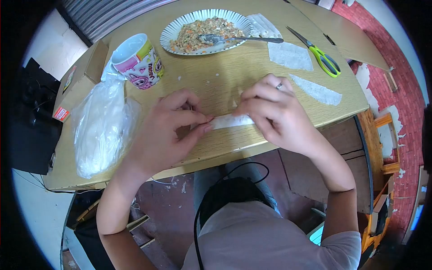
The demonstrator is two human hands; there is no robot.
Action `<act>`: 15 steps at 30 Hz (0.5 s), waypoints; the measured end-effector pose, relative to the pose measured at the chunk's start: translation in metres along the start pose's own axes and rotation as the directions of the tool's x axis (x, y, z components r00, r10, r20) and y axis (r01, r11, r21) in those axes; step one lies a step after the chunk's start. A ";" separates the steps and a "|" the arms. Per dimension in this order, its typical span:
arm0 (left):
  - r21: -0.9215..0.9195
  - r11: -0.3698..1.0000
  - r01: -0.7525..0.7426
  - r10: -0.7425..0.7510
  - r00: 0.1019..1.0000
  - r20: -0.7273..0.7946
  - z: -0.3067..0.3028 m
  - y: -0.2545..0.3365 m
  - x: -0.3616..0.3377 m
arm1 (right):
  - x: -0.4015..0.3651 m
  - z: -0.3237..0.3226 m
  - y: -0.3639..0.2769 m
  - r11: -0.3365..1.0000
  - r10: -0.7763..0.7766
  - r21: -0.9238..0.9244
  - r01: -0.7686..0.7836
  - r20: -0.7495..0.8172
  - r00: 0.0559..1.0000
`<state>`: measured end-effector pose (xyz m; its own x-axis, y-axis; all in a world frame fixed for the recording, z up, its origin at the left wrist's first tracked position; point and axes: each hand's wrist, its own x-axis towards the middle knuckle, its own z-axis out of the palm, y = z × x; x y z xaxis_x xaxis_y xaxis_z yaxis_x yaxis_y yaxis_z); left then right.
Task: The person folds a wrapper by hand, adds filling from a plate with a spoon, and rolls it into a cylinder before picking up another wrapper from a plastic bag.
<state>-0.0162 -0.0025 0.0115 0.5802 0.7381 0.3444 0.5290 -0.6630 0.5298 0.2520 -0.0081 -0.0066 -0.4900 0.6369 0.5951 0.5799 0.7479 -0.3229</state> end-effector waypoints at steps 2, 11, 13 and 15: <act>-0.086 0.992 0.097 -0.093 0.994 0.055 -0.001 0.001 0.001 | -0.001 -0.002 0.002 0.978 -0.139 -0.149 0.144 0.044 0.989; 0.211 0.948 -0.236 0.239 0.971 0.013 -0.002 -0.002 -0.002 | -0.004 -0.011 -0.001 0.977 -0.122 -0.157 0.141 0.128 0.984; 0.221 0.950 -0.221 0.222 0.975 0.023 -0.002 -0.003 -0.002 | -0.002 -0.010 0.002 0.988 -0.100 -0.105 0.113 0.125 0.987; 0.230 0.951 -0.205 0.203 0.979 0.032 -0.001 -0.006 0.000 | 0.002 -0.010 0.007 0.995 -0.078 -0.052 0.085 0.124 0.989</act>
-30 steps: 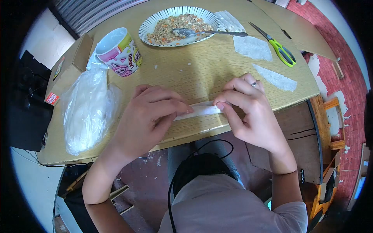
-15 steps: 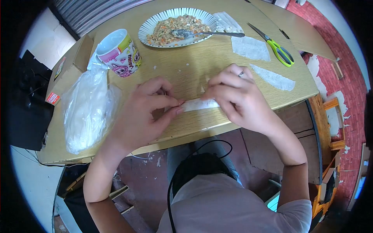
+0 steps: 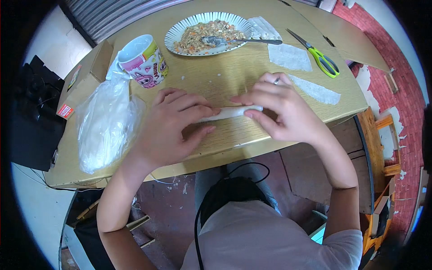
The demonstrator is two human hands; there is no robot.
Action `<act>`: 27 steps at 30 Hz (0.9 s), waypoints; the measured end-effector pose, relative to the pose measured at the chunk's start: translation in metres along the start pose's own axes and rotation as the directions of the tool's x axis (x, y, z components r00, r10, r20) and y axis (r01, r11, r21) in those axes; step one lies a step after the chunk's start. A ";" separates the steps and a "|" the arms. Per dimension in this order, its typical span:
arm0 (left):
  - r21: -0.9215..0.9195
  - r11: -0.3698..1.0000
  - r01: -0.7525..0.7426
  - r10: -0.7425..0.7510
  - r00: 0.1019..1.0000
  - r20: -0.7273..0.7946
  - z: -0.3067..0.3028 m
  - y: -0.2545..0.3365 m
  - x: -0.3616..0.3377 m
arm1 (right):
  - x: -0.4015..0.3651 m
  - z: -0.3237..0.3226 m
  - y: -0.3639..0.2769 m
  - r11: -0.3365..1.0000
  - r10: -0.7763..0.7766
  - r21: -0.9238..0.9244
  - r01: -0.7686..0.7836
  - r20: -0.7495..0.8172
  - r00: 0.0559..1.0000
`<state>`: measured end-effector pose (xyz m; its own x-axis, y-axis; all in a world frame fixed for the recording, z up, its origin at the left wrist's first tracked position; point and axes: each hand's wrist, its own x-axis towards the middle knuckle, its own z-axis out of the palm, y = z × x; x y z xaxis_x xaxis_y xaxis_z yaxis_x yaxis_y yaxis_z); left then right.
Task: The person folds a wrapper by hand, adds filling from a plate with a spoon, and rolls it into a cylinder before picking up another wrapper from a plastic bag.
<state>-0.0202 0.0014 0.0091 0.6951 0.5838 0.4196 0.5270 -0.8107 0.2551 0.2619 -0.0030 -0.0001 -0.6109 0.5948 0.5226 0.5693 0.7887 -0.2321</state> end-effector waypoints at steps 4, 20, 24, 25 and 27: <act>0.008 0.999 0.035 -0.035 0.999 -0.026 0.005 -0.008 0.004 | 0.007 0.004 0.013 0.984 0.096 0.153 -0.095 0.001 0.995; -0.019 1.000 -0.014 0.013 0.999 -0.039 0.009 -0.014 0.011 | 0.002 -0.004 0.017 0.988 -0.139 -0.075 0.138 -0.005 0.990; -0.026 0.999 -0.038 0.037 0.999 -0.034 0.010 -0.021 0.015 | 0.005 -0.002 0.020 0.982 -0.153 -0.113 0.150 -0.016 0.988; 0.001 0.999 -0.036 0.036 0.999 -0.011 0.008 -0.020 0.016 | 0.005 -0.003 0.020 0.980 -0.148 -0.138 0.145 -0.016 0.989; 0.029 0.999 -0.035 0.034 0.999 0.010 0.005 -0.020 0.017 | 0.007 -0.005 0.020 0.976 -0.145 -0.164 0.141 -0.017 0.989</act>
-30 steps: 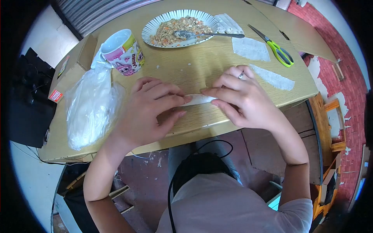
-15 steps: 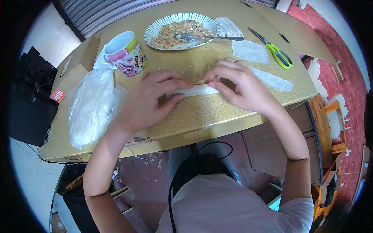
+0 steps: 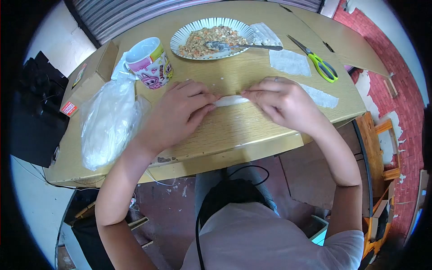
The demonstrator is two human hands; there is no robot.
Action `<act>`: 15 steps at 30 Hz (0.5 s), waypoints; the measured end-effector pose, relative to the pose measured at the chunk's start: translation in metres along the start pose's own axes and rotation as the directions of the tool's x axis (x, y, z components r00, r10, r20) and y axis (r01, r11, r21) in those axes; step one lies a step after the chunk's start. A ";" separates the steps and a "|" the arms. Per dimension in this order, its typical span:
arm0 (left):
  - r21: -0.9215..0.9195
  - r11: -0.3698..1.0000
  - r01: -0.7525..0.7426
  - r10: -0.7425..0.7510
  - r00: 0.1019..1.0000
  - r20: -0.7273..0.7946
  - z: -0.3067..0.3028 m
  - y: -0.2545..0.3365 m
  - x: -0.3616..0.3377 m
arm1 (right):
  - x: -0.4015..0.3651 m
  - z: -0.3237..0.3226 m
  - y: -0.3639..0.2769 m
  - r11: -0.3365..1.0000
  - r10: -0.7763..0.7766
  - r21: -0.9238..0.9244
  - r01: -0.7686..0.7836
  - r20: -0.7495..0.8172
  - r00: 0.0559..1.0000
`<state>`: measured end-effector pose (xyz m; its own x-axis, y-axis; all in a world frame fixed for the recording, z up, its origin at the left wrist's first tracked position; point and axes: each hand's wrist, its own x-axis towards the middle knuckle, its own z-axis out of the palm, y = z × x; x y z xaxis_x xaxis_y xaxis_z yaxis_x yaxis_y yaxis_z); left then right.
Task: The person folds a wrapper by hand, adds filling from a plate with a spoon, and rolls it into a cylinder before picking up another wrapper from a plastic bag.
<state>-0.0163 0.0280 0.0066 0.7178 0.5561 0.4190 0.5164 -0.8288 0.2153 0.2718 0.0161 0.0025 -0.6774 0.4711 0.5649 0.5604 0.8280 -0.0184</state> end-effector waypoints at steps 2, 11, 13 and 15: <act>-0.087 0.993 0.083 -0.080 0.996 0.044 -0.002 -0.001 -0.001 | 0.001 -0.002 0.000 0.940 0.189 0.274 -0.203 0.077 0.979; -0.254 0.951 0.174 -0.175 0.984 0.020 0.009 0.003 0.015 | 0.012 0.000 0.004 0.839 0.404 0.324 -0.437 0.167 0.899; -0.285 0.937 0.202 -0.198 0.979 0.044 0.012 -0.002 0.017 | 0.017 0.000 0.007 0.910 0.330 0.225 -0.348 0.114 0.937; -0.316 0.920 0.231 -0.219 0.973 0.072 0.012 -0.005 0.018 | 0.023 0.001 0.003 0.959 0.250 0.118 -0.257 0.072 0.966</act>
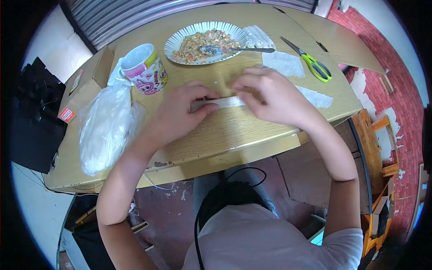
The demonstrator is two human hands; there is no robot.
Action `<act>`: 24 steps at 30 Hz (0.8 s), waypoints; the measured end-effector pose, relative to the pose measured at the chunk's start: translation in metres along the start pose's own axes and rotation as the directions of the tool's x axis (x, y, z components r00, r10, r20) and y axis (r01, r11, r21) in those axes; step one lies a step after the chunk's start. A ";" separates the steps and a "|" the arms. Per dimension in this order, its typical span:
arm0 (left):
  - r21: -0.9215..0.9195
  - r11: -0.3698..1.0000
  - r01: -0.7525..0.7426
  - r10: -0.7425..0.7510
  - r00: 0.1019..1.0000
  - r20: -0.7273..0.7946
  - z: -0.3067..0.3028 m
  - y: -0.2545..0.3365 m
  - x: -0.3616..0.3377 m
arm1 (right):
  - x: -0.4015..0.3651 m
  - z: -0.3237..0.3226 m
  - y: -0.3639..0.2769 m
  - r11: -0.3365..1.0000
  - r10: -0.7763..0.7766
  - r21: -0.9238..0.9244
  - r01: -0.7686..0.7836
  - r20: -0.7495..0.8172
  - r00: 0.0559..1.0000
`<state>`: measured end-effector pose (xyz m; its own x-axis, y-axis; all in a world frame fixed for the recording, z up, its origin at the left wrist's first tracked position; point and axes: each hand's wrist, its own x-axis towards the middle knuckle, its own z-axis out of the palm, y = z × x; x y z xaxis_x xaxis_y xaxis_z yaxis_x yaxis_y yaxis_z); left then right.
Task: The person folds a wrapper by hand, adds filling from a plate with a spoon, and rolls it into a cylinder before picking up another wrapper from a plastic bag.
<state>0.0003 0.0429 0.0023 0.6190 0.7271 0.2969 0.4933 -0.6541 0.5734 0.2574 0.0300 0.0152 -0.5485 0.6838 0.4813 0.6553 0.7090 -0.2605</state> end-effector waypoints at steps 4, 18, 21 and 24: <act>-0.025 0.999 0.023 -0.023 1.000 -0.002 0.000 0.002 0.001 | 0.014 0.001 -0.010 0.998 -0.033 0.062 0.024 0.158 0.987; -0.115 0.976 -0.183 0.093 0.837 -0.540 -0.021 0.018 0.046 | 0.055 -0.094 0.143 0.754 0.631 0.319 -0.574 -0.112 0.767; 0.220 0.944 -0.244 0.324 0.806 -0.496 -0.005 -0.001 0.047 | 0.075 -0.069 0.189 0.584 0.801 0.225 -0.780 -0.005 0.599; 0.251 0.934 -0.253 0.339 0.849 -0.406 0.000 -0.005 0.041 | 0.081 -0.033 0.218 0.641 0.765 0.249 -0.726 -0.131 0.631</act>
<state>0.0239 0.0758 0.0116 0.4441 0.4800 0.7565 0.4582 -0.8473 0.2687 0.3724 0.2342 0.0253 0.2230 0.9510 0.2141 0.6888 0.0016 -0.7249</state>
